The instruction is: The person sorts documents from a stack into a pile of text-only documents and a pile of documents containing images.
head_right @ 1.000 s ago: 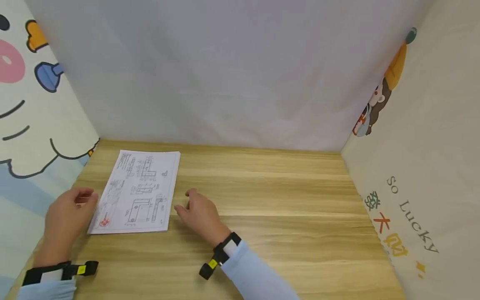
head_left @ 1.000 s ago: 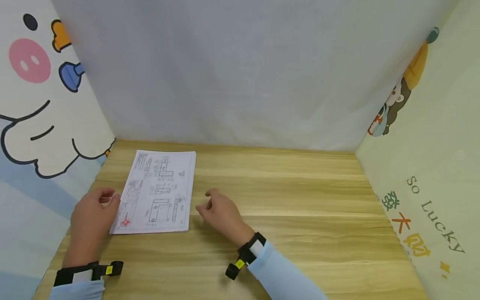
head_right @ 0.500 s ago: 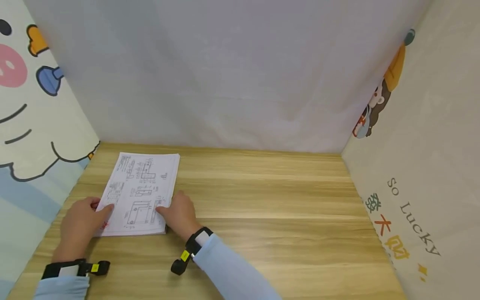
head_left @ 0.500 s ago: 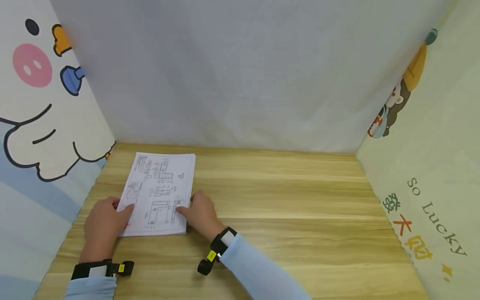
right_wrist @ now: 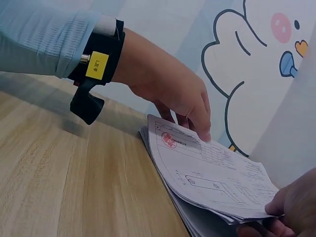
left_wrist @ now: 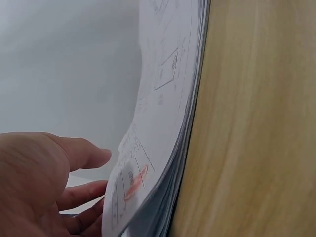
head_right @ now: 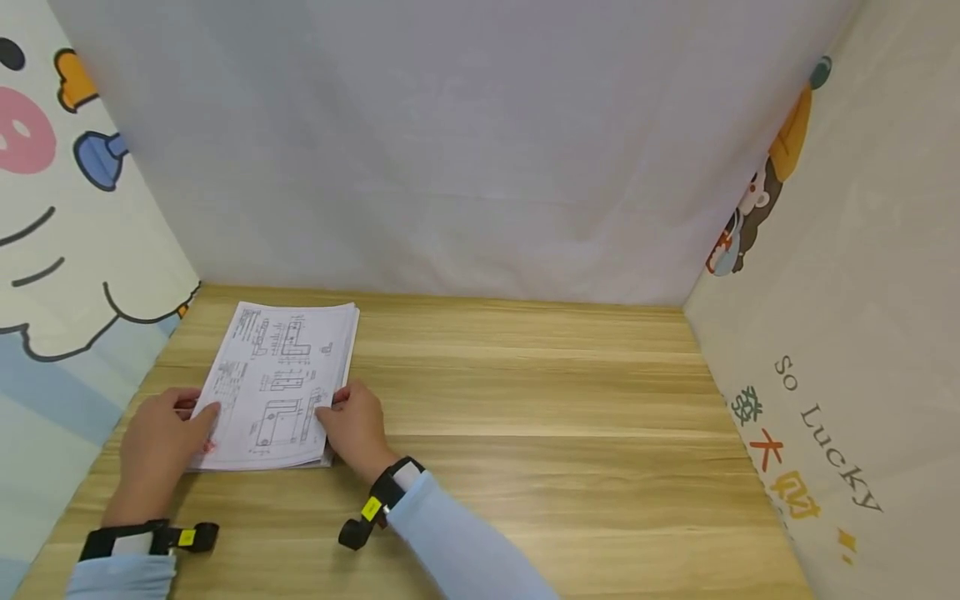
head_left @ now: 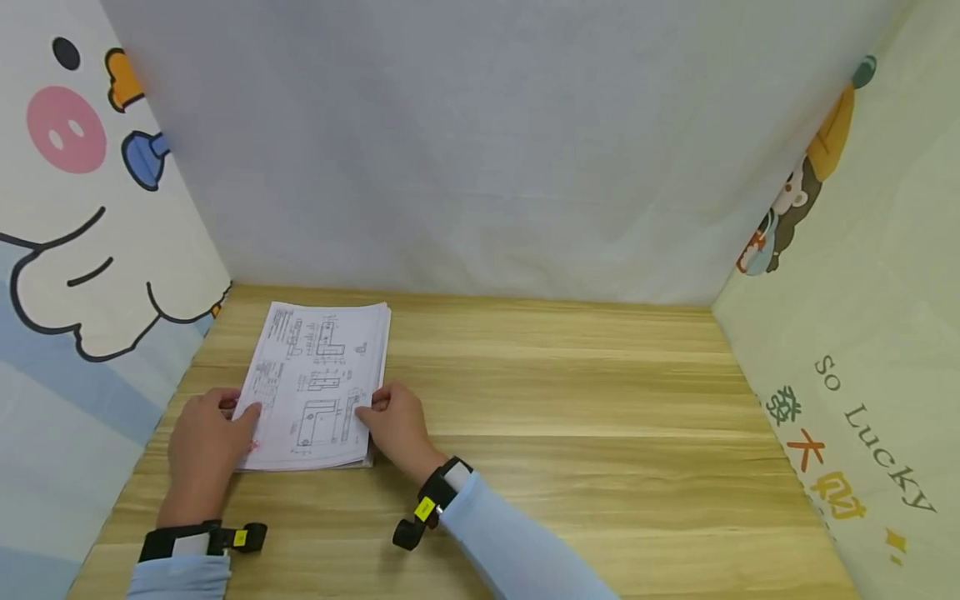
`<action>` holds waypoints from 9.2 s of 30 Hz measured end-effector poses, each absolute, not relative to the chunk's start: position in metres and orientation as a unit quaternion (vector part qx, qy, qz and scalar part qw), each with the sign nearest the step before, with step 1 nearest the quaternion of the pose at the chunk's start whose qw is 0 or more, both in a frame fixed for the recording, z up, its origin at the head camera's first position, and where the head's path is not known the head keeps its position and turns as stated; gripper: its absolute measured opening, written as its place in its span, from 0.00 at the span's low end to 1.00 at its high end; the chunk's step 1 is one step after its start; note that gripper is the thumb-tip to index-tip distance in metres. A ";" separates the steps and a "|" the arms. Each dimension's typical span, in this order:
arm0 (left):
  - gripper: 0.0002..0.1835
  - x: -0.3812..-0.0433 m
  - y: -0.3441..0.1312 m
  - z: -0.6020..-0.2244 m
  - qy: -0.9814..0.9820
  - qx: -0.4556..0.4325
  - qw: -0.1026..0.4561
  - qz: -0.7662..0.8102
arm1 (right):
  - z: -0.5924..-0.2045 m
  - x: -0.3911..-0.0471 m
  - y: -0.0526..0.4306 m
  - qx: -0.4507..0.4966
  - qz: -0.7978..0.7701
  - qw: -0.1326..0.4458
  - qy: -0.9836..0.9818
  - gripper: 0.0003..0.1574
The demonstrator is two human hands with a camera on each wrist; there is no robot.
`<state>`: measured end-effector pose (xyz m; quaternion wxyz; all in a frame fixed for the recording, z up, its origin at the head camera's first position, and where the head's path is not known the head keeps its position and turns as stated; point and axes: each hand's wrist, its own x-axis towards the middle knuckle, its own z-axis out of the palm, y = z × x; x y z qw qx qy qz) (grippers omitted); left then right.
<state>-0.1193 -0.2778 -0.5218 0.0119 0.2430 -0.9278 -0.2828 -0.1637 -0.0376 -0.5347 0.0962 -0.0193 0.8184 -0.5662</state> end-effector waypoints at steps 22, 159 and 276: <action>0.33 -0.121 -0.287 -0.529 -0.904 0.230 0.001 -0.360 | -0.535 -0.160 -0.031 -0.034 -0.558 0.011 0.829 0.11; 0.24 -0.188 0.088 -0.546 -0.939 -0.066 -0.009 -0.336 | -0.540 -0.150 0.337 0.120 -0.133 -0.115 0.977 0.24; 0.45 -0.133 -0.302 -0.534 -0.894 0.214 -0.079 -0.385 | -0.518 -0.141 0.008 -0.103 -0.507 0.201 0.832 0.33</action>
